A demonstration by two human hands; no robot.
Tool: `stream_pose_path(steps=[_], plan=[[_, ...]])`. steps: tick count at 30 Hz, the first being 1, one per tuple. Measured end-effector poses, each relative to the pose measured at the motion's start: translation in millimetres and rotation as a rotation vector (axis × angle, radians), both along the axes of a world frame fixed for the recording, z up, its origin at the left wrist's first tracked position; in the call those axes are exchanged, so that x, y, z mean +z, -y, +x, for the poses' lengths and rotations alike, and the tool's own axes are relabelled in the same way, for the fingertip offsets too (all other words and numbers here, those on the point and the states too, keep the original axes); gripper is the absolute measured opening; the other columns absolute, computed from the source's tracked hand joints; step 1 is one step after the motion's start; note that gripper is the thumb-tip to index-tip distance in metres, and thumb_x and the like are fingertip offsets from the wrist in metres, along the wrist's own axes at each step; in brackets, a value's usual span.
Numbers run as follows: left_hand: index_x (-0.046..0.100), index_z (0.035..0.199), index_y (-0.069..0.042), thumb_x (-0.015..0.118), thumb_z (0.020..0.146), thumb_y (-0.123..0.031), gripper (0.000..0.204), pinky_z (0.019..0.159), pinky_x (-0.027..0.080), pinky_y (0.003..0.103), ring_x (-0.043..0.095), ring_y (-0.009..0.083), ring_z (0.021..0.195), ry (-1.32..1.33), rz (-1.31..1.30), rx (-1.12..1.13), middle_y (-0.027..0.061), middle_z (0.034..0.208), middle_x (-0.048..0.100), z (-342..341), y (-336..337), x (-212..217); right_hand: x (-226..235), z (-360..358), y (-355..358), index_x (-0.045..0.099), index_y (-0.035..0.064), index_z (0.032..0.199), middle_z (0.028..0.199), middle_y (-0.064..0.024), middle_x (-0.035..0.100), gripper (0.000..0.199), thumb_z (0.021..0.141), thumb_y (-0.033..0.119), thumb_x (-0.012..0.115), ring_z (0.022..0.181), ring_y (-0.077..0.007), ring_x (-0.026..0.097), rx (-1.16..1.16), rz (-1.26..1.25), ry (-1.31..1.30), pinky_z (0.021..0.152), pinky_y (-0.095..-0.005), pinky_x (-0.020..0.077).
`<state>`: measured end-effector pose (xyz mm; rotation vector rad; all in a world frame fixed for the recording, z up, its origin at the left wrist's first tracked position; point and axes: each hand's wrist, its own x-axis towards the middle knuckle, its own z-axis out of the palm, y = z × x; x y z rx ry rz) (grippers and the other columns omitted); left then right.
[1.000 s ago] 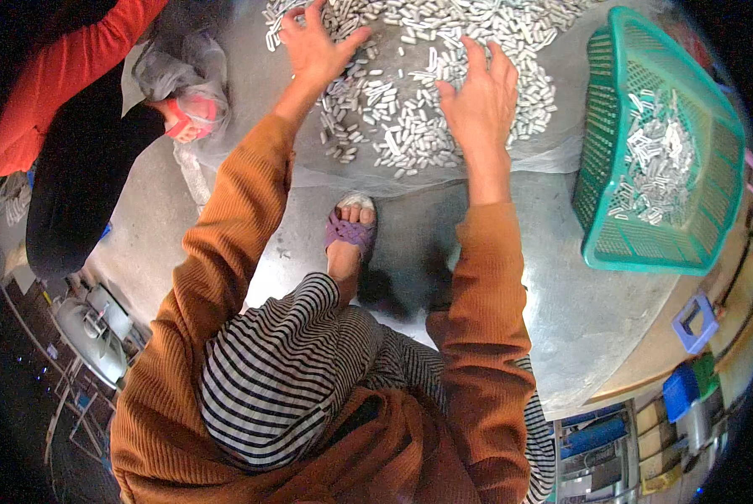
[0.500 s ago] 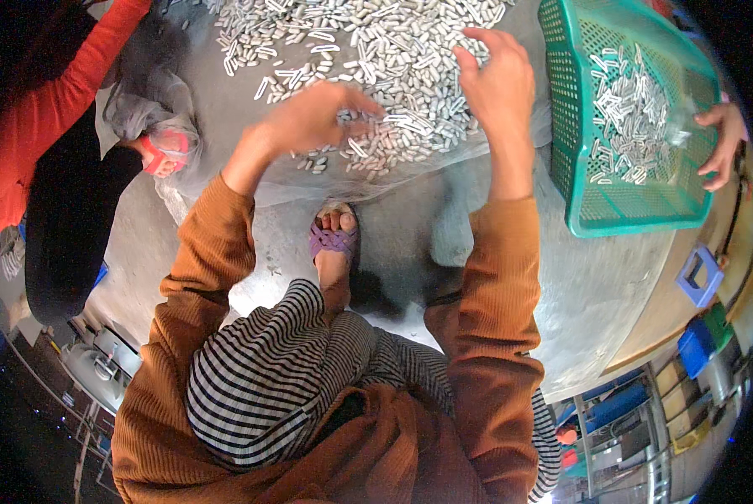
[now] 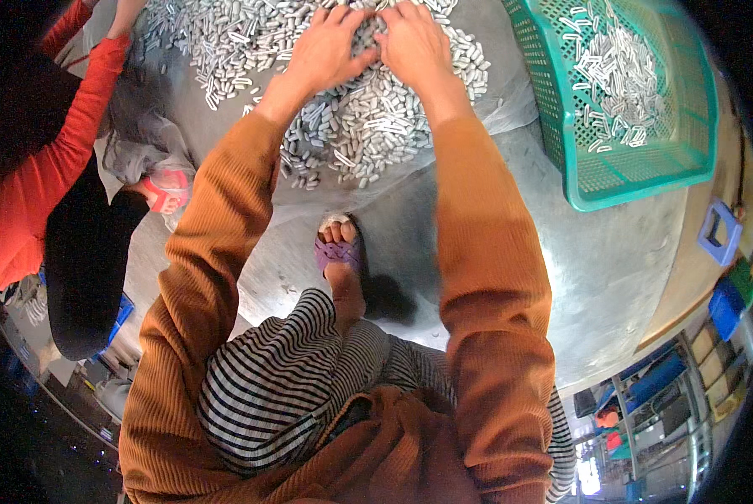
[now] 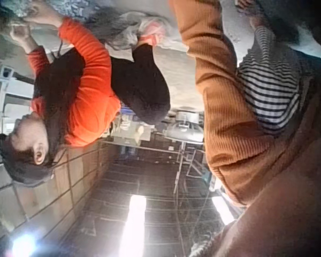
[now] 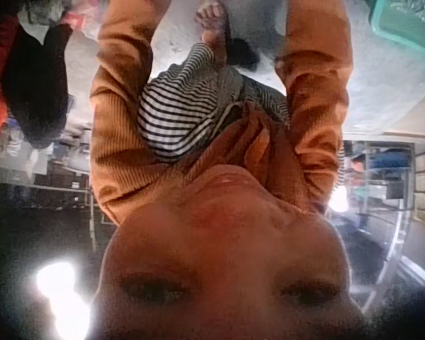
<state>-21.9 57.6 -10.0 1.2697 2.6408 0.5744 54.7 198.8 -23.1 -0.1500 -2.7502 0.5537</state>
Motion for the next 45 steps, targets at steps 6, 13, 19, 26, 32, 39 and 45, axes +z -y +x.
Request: stream_pose_path(steps=[6,13,19,26,32,39,45], plan=[[0.058,0.119,-0.016,0.063,0.08,-0.013,0.04,0.084,0.047,0.037,0.059,0.0274,0.098,0.464,-0.016,-0.198,0.0108,0.107,0.063,23,70,30,25,81,9,0.066,0.0091,0.09,0.086,-0.0076,0.062,0.012,0.079,0.013,0.064,0.088,-0.0253,0.058,-0.034,-0.293,0.067,0.075,-0.0364,0.0478],[0.059,0.122,-0.02,0.053,0.085,-0.011,0.038,0.063,0.046,0.033,0.054,0.0196,0.056,0.361,-0.12,0.148,0.0162,0.067,0.058,9,67,86,61,106,-2,0.065,0.007,0.092,0.082,-0.0136,0.064,0.013,0.085,0.011,0.055,0.073,-0.0297,0.061,-0.439,-0.664,0.023,0.068,-0.0339,0.0473],[0.064,0.111,-0.015,0.052,0.078,-0.004,0.036,0.076,0.048,0.038,0.059,0.0308,0.082,0.072,0.252,-0.276,0.0164,0.096,0.06,15,23,41,47,116,-4,0.062,0.0087,0.089,0.08,-0.0142,0.061,0.01,0.081,0.014,0.057,0.078,-0.0325,0.061,-0.231,-0.338,0.229,0.068,-0.0408,0.0477],[0.066,0.095,-0.013,0.067,0.074,-0.02,0.022,0.073,0.049,0.041,0.06,0.0338,0.082,0.184,-0.004,-0.058,0.0125,0.086,0.059,51,10,14,42,125,15,0.061,0.0088,0.081,0.082,-0.0104,0.061,0.015,0.072,0.017,0.069,0.08,-0.0295,0.061,-0.2,-0.101,0.345,0.067,-0.0389,0.0489],[0.07,0.093,-0.009,0.068,0.08,-0.035,0.029,0.057,0.039,0.025,0.047,0.0101,0.063,0.666,-0.007,0.046,-0.0042,0.071,0.053,21,24,27,55,128,1,0.064,0.0074,0.091,0.086,-0.0065,0.063,0.012,0.083,0.016,0.065,0.073,-0.0179,0.06,-0.305,-0.809,0.378,0.071,-0.0344,0.0487],[0.065,0.114,-0.013,0.055,0.091,-0.023,0.027,0.05,0.028,0.018,0.032,0.0023,0.056,0.644,0.207,0.06,-0.0066,0.069,0.051,-2,48,33,82,133,-23,0.064,0.0029,0.094,0.086,-0.0024,0.059,0.018,0.089,0.02,0.059,0.075,-0.0104,0.056,-0.12,-1.841,-0.142,0.075,-0.0283,0.0473],[0.067,0.096,-0.012,0.064,0.08,-0.033,0.026,0.07,0.05,0.038,0.065,0.0286,0.075,0.255,-0.083,-0.037,0.0147,0.079,0.066,39,4,17,44,125,-12,0.066,0.0053,0.09,0.083,-0.0091,0.063,0.017,0.082,0.021,0.064,0.078,-0.0238,0.063,-0.112,-0.445,0.39,0.072,-0.0345,0.049]])
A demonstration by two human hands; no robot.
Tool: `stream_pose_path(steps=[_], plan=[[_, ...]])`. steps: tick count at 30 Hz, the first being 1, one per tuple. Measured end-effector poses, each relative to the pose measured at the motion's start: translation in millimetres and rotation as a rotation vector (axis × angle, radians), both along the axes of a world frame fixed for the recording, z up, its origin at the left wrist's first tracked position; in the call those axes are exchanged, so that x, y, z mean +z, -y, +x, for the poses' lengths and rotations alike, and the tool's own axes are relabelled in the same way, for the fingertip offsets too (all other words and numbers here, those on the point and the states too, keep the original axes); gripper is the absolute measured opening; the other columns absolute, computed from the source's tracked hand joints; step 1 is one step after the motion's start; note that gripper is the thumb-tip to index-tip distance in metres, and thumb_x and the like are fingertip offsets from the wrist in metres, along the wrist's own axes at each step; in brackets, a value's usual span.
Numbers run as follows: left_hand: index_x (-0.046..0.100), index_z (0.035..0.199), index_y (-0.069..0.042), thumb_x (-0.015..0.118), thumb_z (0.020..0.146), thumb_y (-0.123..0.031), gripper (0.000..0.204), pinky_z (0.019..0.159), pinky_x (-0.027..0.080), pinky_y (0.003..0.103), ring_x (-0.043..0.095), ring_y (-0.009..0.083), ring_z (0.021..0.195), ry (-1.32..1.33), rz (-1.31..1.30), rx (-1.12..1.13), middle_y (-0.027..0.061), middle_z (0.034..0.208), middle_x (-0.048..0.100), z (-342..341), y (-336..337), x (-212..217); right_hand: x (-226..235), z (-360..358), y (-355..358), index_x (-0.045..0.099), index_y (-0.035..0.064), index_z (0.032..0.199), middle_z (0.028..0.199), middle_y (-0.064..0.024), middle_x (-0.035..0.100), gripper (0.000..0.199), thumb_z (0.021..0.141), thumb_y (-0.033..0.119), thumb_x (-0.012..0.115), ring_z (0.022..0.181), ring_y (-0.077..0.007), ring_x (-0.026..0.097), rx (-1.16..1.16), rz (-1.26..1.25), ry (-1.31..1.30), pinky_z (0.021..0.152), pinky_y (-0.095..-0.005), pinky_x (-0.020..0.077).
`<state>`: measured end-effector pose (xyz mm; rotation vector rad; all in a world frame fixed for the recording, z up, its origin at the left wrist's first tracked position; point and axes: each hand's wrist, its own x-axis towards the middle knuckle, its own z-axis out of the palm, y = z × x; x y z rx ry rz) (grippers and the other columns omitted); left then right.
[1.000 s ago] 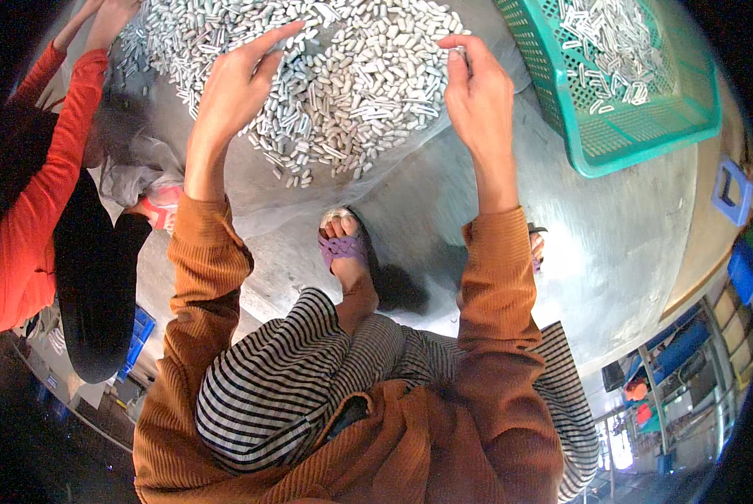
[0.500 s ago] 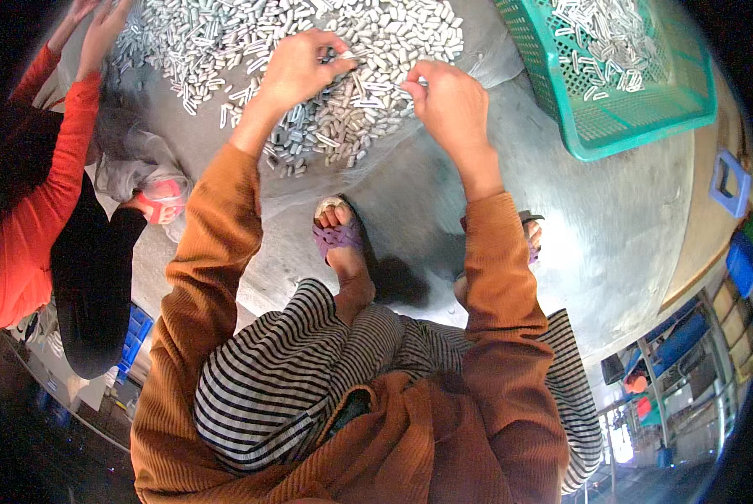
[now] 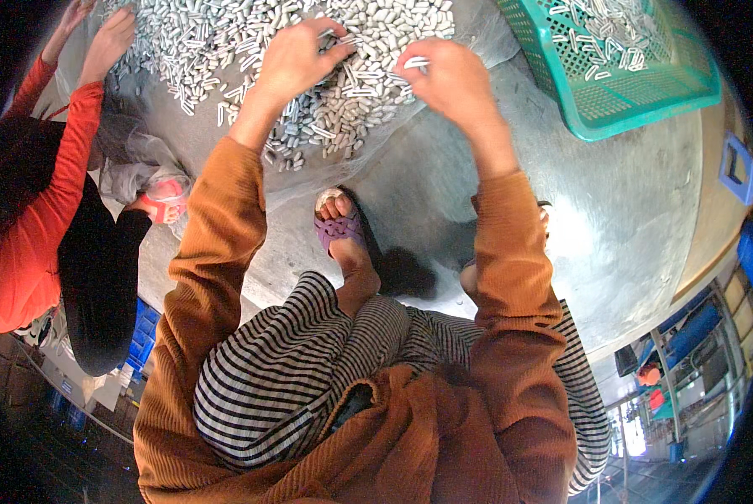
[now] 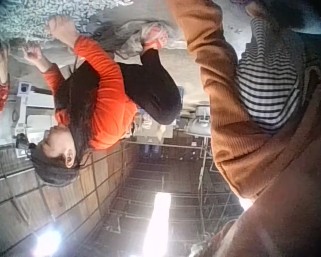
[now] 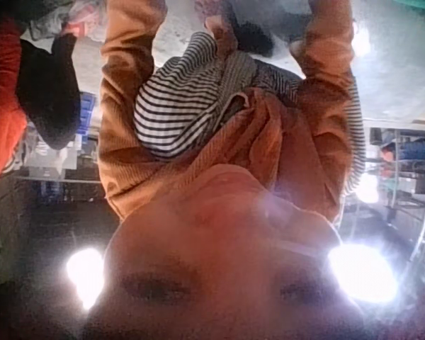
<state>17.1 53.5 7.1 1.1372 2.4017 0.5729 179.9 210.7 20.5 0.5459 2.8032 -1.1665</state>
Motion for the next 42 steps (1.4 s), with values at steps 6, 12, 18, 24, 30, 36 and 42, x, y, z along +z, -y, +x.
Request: stream_pose_path(steps=[6,12,18,24,30,36,42], plan=[[0.068,0.092,-0.007,0.067,0.081,-0.027,0.023,0.077,0.047,0.028,0.062,0.0144,0.079,0.408,0.147,0.061,0.0039,0.082,0.068,-26,15,-19,-12,-1,18,0.067,0.0075,0.084,0.086,-0.0106,0.065,0.011,0.076,0.016,0.067,0.08,-0.0279,0.063,0.119,0.421,0.189,0.07,-0.0381,0.0495],[0.057,0.098,-0.005,0.061,0.082,-0.024,0.026,0.076,0.05,0.033,0.062,0.0202,0.088,1.149,0.588,0.335,0.0086,0.092,0.063,-85,20,-8,13,18,-4,0.063,0.0041,0.087,0.08,-0.0031,0.064,0.014,0.079,0.016,0.067,0.073,-0.0157,0.062,-0.013,-0.597,-0.121,0.065,-0.0291,0.0492],[0.062,0.094,-0.004,0.066,0.071,-0.016,0.026,0.071,0.048,0.042,0.06,0.0369,0.083,-0.226,0.111,-0.178,0.0182,0.087,0.063,-97,-15,-33,36,23,-21,0.06,0.0064,0.091,0.076,0.0014,0.062,0.016,0.081,0.018,0.066,0.075,-0.0108,0.06,-0.071,-0.779,0.194,0.063,-0.0262,0.0474],[0.064,0.083,-0.002,0.064,0.079,-0.019,0.017,0.065,0.049,0.037,0.062,0.0225,0.072,0.397,0.04,0.17,0.0081,0.077,0.064,-101,10,-6,80,74,-47,0.059,0.0041,0.09,0.072,-0.0033,0.063,0.015,0.082,0.015,0.064,0.069,-0.0151,0.063,-0.078,0.17,0.423,0.058,-0.0265,0.0482],[0.058,0.091,-0.008,0.061,0.081,-0.017,0.014,0.065,0.047,0.03,0.06,0.0144,0.072,1.379,0.714,0.409,-0.0025,0.069,0.057,-51,16,21,131,103,-38,0.053,-0.0015,0.09,0.065,-0.0112,0.054,0.026,0.076,0.016,0.067,0.049,-0.0186,0.057,-0.309,-0.846,-0.285,0.041,-0.0297,0.044],[0.063,0.095,-0.008,0.068,0.079,-0.025,0.024,0.06,0.046,0.024,0.058,0.0123,0.067,0.468,0.09,-0.2,0.0007,0.083,0.065,18,19,11,89,30,-12,0.056,-0.0002,0.088,0.065,-0.0066,0.056,0.032,0.084,0.031,0.063,0.045,-0.0085,0.046,-0.316,-1.449,-0.347,0.042,-0.0222,0.0347],[0.066,0.094,-0.011,0.069,0.074,-0.025,0.025,0.067,0.05,0.041,0.064,0.0313,0.077,-0.027,-0.042,-0.253,0.0119,0.087,0.066,43,6,5,27,-15,14,0.059,0.0053,0.069,0.059,0.0039,0.048,0.04,0.088,0.041,0.06,0.051,-0.0039,0.038,-0.385,-0.716,0.0,0.046,-0.0205,0.0294]])
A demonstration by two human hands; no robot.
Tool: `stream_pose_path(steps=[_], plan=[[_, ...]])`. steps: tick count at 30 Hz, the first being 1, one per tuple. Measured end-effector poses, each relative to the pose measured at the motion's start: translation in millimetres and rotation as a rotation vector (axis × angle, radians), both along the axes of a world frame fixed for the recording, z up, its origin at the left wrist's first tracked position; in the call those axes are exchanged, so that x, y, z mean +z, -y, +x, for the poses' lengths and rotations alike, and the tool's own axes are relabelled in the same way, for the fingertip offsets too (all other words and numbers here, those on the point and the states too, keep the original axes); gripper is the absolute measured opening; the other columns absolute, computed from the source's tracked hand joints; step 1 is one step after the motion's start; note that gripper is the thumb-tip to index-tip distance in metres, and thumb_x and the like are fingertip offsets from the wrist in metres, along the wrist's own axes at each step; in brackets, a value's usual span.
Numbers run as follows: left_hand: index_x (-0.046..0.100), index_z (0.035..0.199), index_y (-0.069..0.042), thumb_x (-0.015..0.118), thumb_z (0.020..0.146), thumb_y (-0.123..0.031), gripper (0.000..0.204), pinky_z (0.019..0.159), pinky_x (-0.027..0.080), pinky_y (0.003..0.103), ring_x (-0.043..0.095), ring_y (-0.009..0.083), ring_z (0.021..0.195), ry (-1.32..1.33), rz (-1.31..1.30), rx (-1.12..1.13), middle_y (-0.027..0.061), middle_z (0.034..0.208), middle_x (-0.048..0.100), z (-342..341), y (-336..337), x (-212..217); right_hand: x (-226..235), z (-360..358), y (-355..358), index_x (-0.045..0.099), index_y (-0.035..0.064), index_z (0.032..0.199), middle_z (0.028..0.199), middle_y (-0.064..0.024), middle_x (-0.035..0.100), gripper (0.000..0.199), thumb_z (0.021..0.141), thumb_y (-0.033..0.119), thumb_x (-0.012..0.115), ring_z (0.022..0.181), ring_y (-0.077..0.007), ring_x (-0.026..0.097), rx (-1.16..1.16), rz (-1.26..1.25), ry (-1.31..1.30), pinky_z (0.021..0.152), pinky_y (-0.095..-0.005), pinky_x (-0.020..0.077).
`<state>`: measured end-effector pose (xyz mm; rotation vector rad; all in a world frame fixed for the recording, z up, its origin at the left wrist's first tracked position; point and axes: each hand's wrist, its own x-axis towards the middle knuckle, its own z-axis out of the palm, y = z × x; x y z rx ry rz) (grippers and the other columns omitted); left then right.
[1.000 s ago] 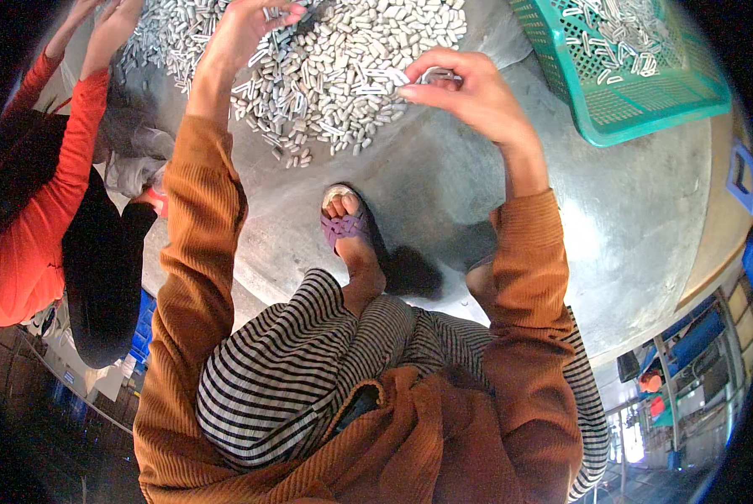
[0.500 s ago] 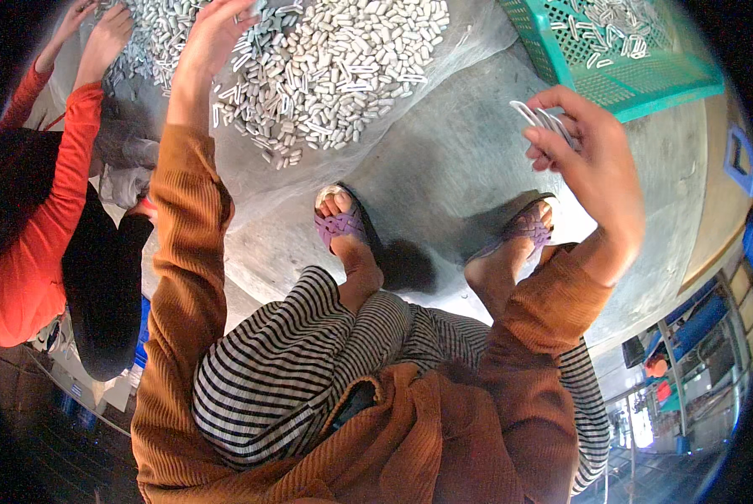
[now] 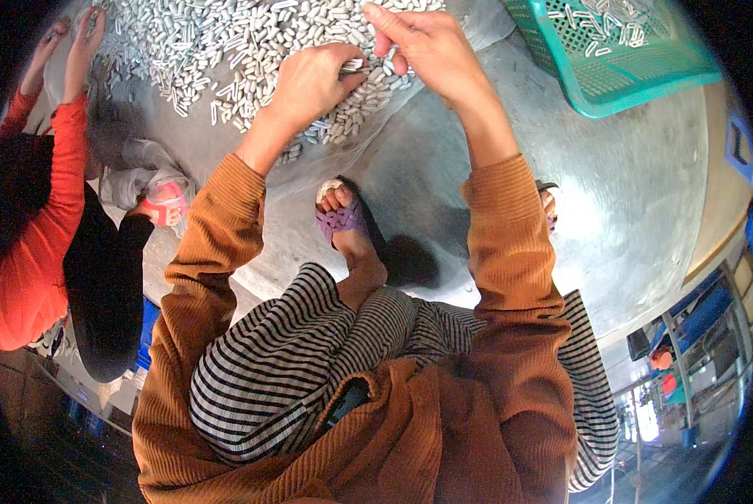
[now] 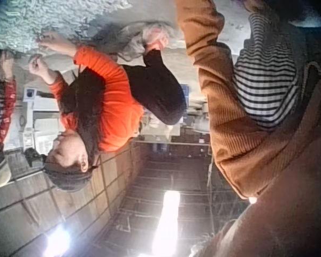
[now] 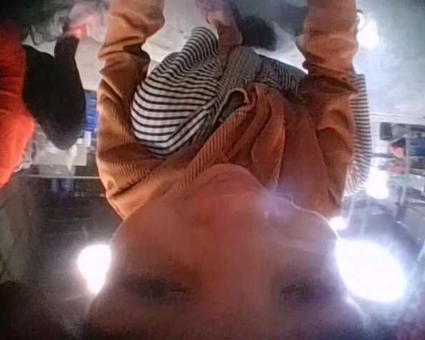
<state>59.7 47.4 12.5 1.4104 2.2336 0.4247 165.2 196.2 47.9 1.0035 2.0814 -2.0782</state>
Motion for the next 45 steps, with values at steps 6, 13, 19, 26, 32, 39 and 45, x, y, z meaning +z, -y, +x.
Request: stream_pose_path(steps=[6,13,19,26,32,39,45], plan=[[0.064,0.086,-0.006,0.065,0.079,-0.025,0.02,0.068,0.048,0.029,0.063,0.0174,0.075,0.817,0.127,0.465,0.0035,0.081,0.066,-50,29,25,-32,17,-11,0.063,0.005,0.076,0.059,-0.0066,0.058,0.034,0.079,0.038,0.068,0.053,-0.0178,0.056,0.3,0.618,0.112,0.049,-0.0323,0.0436],[0.066,0.087,-0.009,0.071,0.075,-0.034,0.028,0.074,0.049,0.033,0.065,0.0227,0.081,0.523,0.08,0.248,0.0053,0.083,0.068,-45,28,6,-32,35,0,0.065,0.0111,0.084,0.068,-0.0101,0.063,0.019,0.075,0.027,0.071,0.066,-0.0276,0.062,0.509,1.019,0.2,0.057,-0.0383,0.0472],[0.069,0.085,-0.014,0.073,0.071,-0.037,0.028,0.064,0.051,0.04,0.065,0.0313,0.072,-0.005,-0.021,0.287,0.0154,0.078,0.066,0,25,-2,6,33,-21,0.064,0.0089,0.086,0.059,0.0038,0.049,0.009,0.078,0.012,0.068,0.051,-0.0042,0.041,0.164,0.061,-0.187,0.046,-0.0213,0.0294],[0.056,0.099,-0.006,0.061,0.08,-0.014,0.021,0.068,0.047,0.026,0.06,0.0159,0.083,1.444,0.33,0.474,0.0084,0.094,0.063,-63,55,-15,13,46,-52,0.046,0.0095,0.078,0.062,0.0045,0.036,0.019,0.081,0.011,0.064,0.046,-0.0023,0.027,-0.114,-0.741,-0.607,0.042,-0.0179,0.0206],[0.062,0.091,-0.005,0.066,0.076,-0.018,0.02,0.064,0.05,0.034,0.064,0.0211,0.069,0.774,0.4,0.743,0.0037,0.074,0.064,-116,40,-9,-8,43,-51,0.065,0.0034,0.082,0.06,0.0051,0.048,0.018,0.08,0.021,0.071,0.051,-0.0063,0.042,-0.028,0.529,0.008,0.047,-0.0213,0.0328],[0.069,0.08,-0.004,0.072,0.07,-0.023,0.021,0.065,0.05,0.036,0.064,0.0254,0.067,-0.107,-0.108,0.324,0.0125,0.069,0.066,-125,-7,-15,-17,-1,-30,0.069,0.0113,0.089,0.08,-0.0136,0.066,0.027,0.077,0.036,0.069,0.073,-0.0312,0.064,0.16,1.103,0.437,0.065,-0.0407,0.0493],[0.062,0.094,-0.004,0.06,0.076,-0.011,0.019,0.058,0.045,0.035,0.055,0.0179,0.064,1.08,0.363,0.852,0.0014,0.071,0.055,-149,43,-3,-29,-5,-39,0.068,0.0057,0.089,0.086,-0.0127,0.069,0.027,0.079,0.03,0.067,0.081,-0.0292,0.066,0.246,0.994,0.456,0.07,-0.0409,0.0509]])
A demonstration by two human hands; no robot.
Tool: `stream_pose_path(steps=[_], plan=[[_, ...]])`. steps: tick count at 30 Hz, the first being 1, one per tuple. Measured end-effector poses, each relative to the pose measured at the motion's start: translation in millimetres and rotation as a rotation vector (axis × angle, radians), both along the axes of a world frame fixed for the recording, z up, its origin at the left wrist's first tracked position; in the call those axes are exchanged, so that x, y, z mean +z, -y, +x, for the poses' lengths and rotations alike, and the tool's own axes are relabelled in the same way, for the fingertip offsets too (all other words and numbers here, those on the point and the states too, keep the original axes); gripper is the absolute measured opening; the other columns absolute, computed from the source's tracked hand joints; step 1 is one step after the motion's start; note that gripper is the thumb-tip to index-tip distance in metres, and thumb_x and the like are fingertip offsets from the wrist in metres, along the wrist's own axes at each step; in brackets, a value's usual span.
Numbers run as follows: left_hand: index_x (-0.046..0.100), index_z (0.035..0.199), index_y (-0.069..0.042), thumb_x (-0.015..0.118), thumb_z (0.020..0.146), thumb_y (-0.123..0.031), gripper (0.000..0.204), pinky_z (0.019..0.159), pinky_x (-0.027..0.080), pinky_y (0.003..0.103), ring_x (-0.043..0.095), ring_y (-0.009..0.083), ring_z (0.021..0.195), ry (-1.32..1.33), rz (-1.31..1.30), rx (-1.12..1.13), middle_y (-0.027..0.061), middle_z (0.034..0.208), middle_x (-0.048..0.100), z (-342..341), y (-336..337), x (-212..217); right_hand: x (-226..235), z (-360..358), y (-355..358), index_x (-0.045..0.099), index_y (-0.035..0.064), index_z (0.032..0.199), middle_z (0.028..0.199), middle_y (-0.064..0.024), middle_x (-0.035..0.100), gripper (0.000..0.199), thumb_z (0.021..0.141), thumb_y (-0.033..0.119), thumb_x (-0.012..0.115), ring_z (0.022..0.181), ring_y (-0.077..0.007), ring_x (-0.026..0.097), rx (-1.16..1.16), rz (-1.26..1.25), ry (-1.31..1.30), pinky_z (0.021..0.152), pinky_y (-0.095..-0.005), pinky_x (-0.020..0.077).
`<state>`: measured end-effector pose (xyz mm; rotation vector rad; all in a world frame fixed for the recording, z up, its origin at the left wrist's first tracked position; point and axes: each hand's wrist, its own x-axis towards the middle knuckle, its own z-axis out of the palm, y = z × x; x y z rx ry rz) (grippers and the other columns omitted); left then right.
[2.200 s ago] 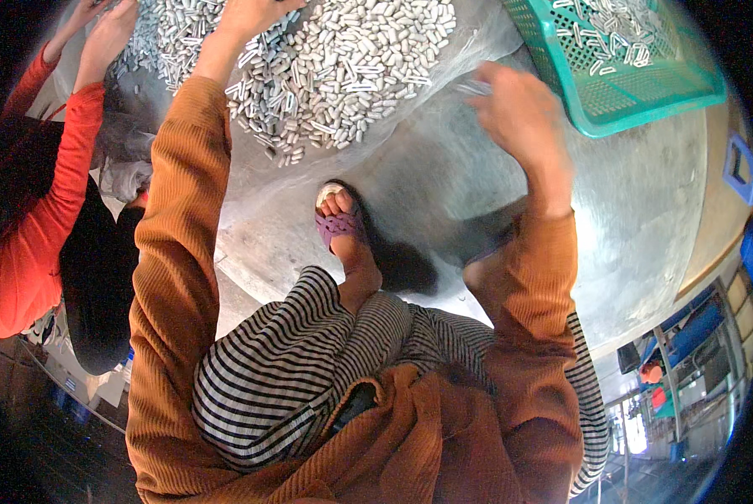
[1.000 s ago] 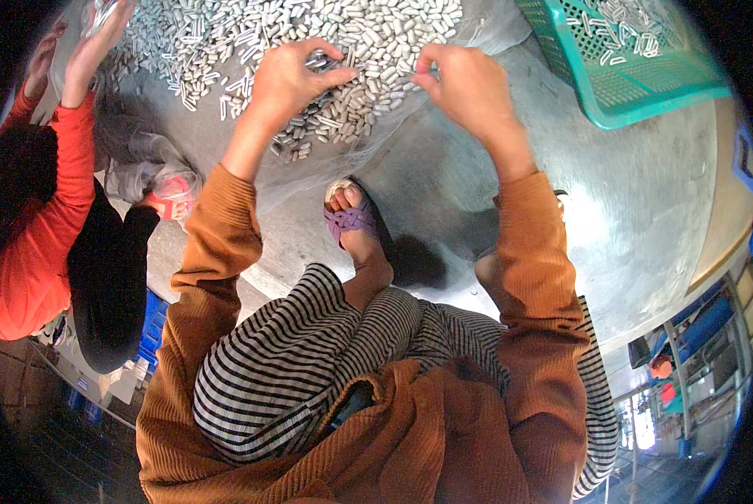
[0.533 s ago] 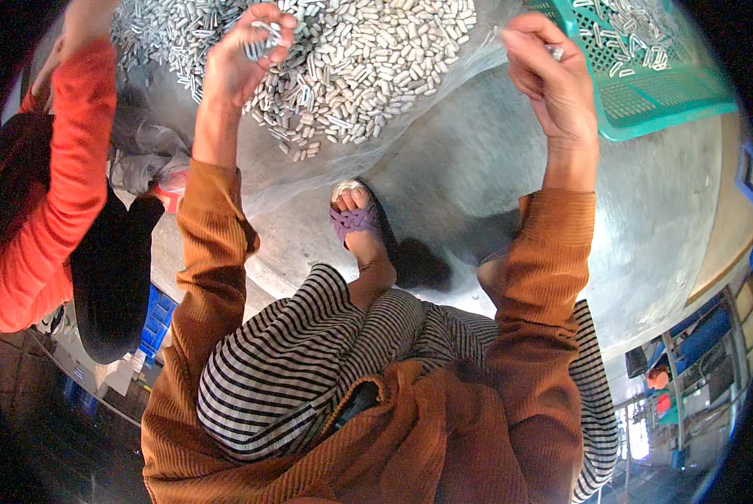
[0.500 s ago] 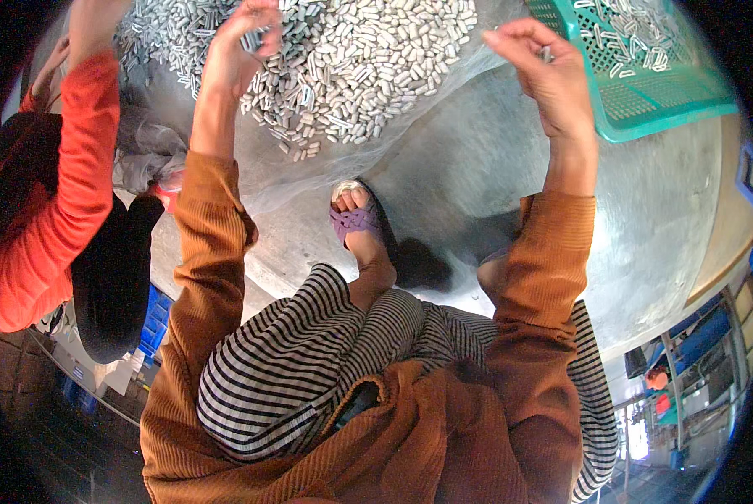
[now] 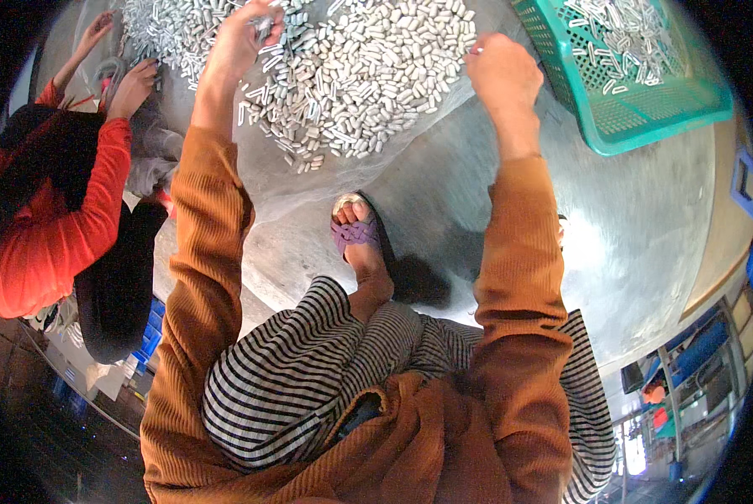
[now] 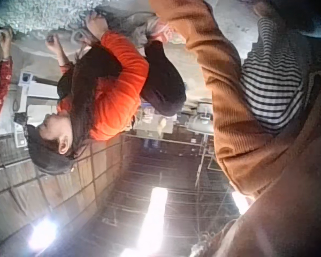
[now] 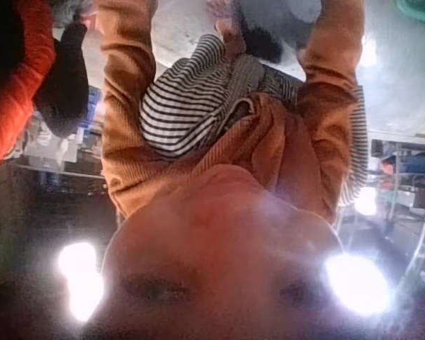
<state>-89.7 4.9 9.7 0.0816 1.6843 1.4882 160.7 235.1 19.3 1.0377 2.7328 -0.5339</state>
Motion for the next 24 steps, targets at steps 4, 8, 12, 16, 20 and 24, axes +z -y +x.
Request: stream_pose_path(steps=[4,8,12,16,20,24], plan=[[0.058,0.098,-0.005,0.059,0.079,-0.021,0.025,0.051,0.034,0.024,0.046,0.0102,0.056,-0.095,-0.027,-0.223,-0.0007,0.068,0.053,42,13,14,17,26,-13,0.068,0.0058,0.087,0.072,-0.001,0.064,0.018,0.078,0.021,0.071,0.069,-0.0118,0.059,0.016,-0.461,-0.702,0.061,-0.0297,0.046],[0.068,0.08,-0.008,0.071,0.071,-0.051,0.044,0.063,0.049,0.036,0.063,0.0229,0.064,-0.831,-0.654,-0.582,0.0105,0.066,0.064,96,25,8,56,33,-12,0.067,0.0073,0.088,0.067,0.0066,0.052,0.015,0.076,0.012,0.074,0.062,-0.0014,0.044,-0.337,-0.686,-0.785,0.053,-0.0212,0.0341],[0.069,0.081,-0.008,0.071,0.072,-0.047,0.04,0.065,0.05,0.041,0.065,0.0306,0.068,-0.93,-0.759,-0.602,0.0155,0.068,0.064,131,17,9,84,48,-22,0.064,0.0037,0.098,0.066,0.0059,0.049,0.02,0.079,0.008,0.069,0.059,-0.0017,0.042,-0.311,-0.659,-1.08,0.046,-0.0182,0.0272],[0.07,0.09,-0.006,0.071,0.076,-0.038,0.035,0.059,0.046,0.034,0.06,0.0179,0.061,-0.726,-0.438,-0.499,0.009,0.063,0.063,111,33,13,119,40,-11,0.06,-0.0003,0.101,0.063,0.0049,0.046,0.02,0.084,0.011,0.06,0.058,-0.0052,0.042,-0.184,-1.41,-1.332,0.042,-0.0166,0.0237],[0.073,0.09,-0.006,0.072,0.076,-0.03,0.028,0.069,0.044,0.023,0.055,0.0064,0.077,-0.231,-0.239,-0.285,-0.004,0.082,0.065,91,53,49,107,17,13,0.058,-0.0007,0.105,0.066,0.0025,0.048,0.029,0.084,0.02,0.06,0.06,-0.0105,0.045,-0.32,-1.482,-0.984,0.049,-0.02,0.035],[0.068,0.08,-0.012,0.071,0.078,-0.027,0.015,0.05,0.027,0.021,0.037,0.0024,0.056,-0.247,-0.288,-0.171,-0.0072,0.064,0.052,72,84,44,22,-23,81,0.065,0.0065,0.097,0.073,-0.0028,0.063,0.024,0.084,0.026,0.062,0.059,-0.0196,0.058,0.196,-0.512,-0.492,0.057,-0.0302,0.0469]])
